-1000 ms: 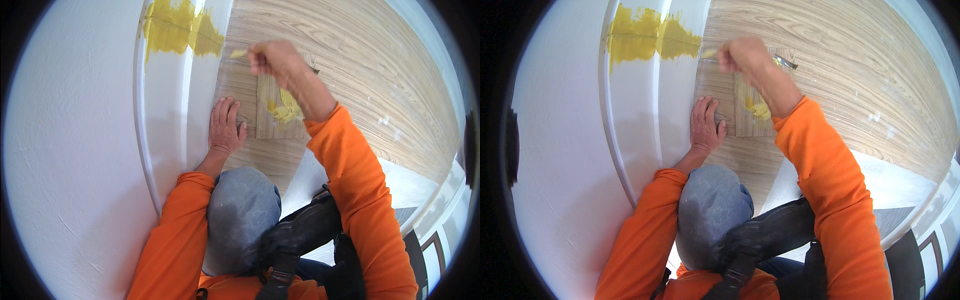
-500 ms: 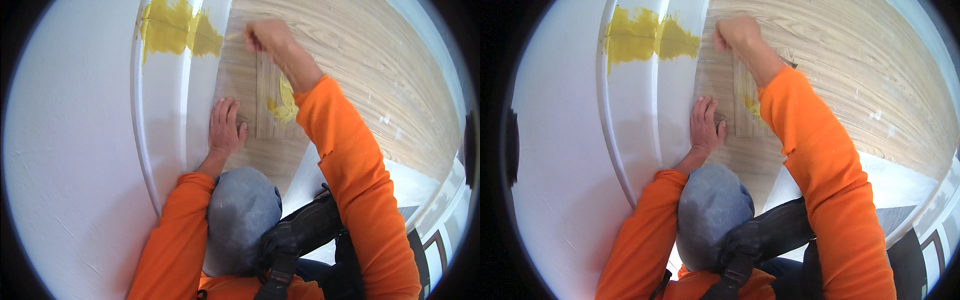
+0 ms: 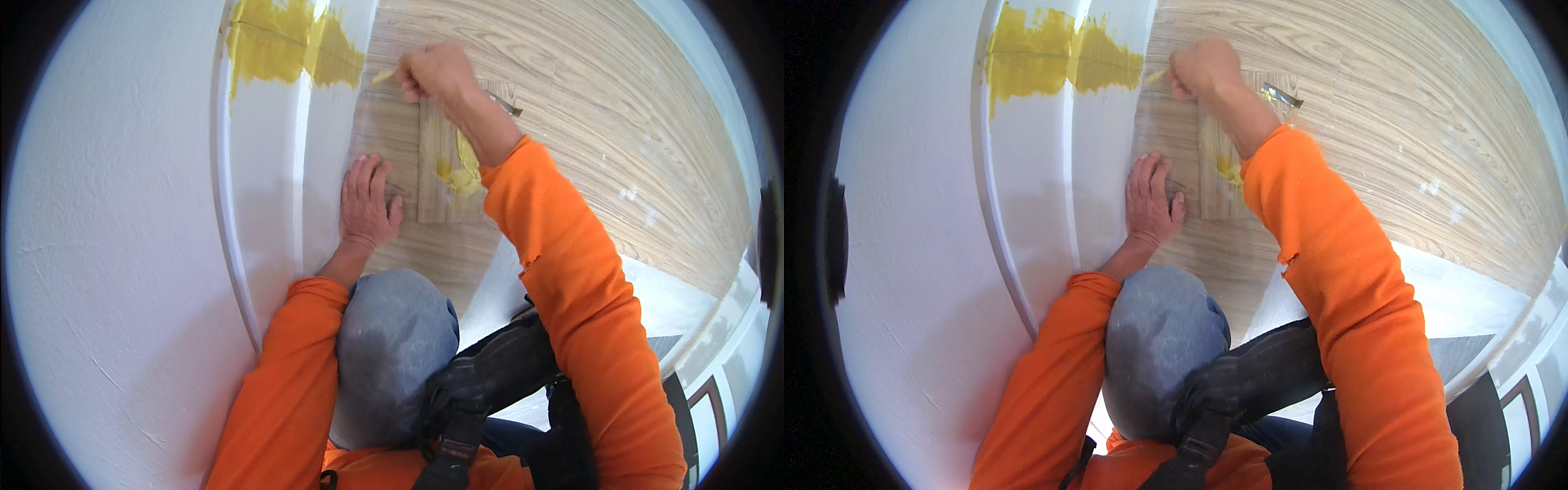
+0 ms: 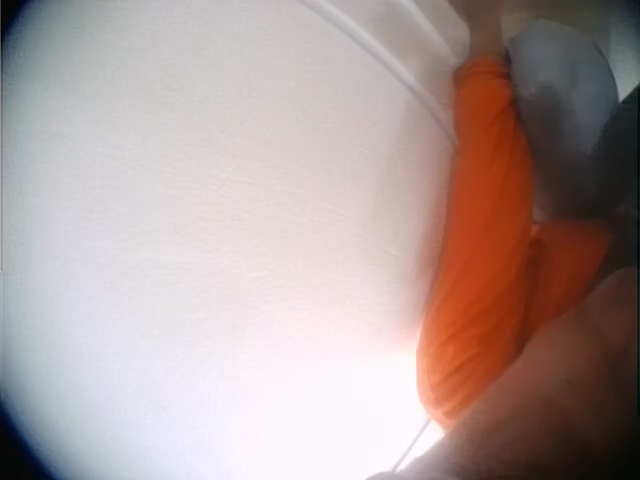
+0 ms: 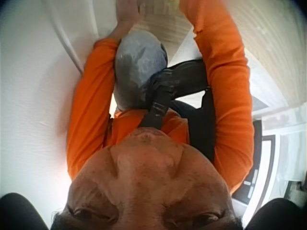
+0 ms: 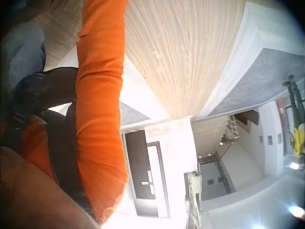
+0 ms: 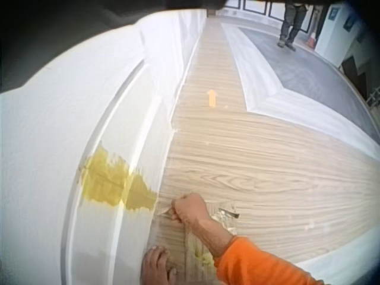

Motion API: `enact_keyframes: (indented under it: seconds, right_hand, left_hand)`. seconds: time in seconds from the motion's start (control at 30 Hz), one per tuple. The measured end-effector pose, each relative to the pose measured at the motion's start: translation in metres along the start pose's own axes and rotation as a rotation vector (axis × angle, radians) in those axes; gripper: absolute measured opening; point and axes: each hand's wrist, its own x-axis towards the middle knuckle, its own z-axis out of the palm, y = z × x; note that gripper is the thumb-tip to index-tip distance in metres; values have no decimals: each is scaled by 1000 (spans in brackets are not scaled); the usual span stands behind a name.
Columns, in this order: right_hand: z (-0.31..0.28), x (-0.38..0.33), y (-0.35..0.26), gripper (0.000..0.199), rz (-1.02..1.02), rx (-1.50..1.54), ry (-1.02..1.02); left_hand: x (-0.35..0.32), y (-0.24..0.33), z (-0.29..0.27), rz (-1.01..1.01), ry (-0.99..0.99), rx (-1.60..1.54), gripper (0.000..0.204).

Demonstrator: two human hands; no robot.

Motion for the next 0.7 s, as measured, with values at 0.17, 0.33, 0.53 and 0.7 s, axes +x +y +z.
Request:
enact_keyframes:
  seconds: [0.17, 0.33, 0.53, 0.7]
  right_hand:
    - [23, 8, 2, 15, 130, 216, -43]
    - [36, 40, -9, 18, 138, 100, -91]
    - [36, 46, -22, 18, 143, 109, -39]
    - [14, 64, -18, 21, -22, 350, 40]
  left_hand:
    - [0, -1, -1, -18, -20, 19, 72]
    - [1, -1, 1, 3, 9, -2, 73]
    - [3, 1, 0, 6, 3, -1, 73]
    - [2, 0, 1, 11, 12, 6, 74]
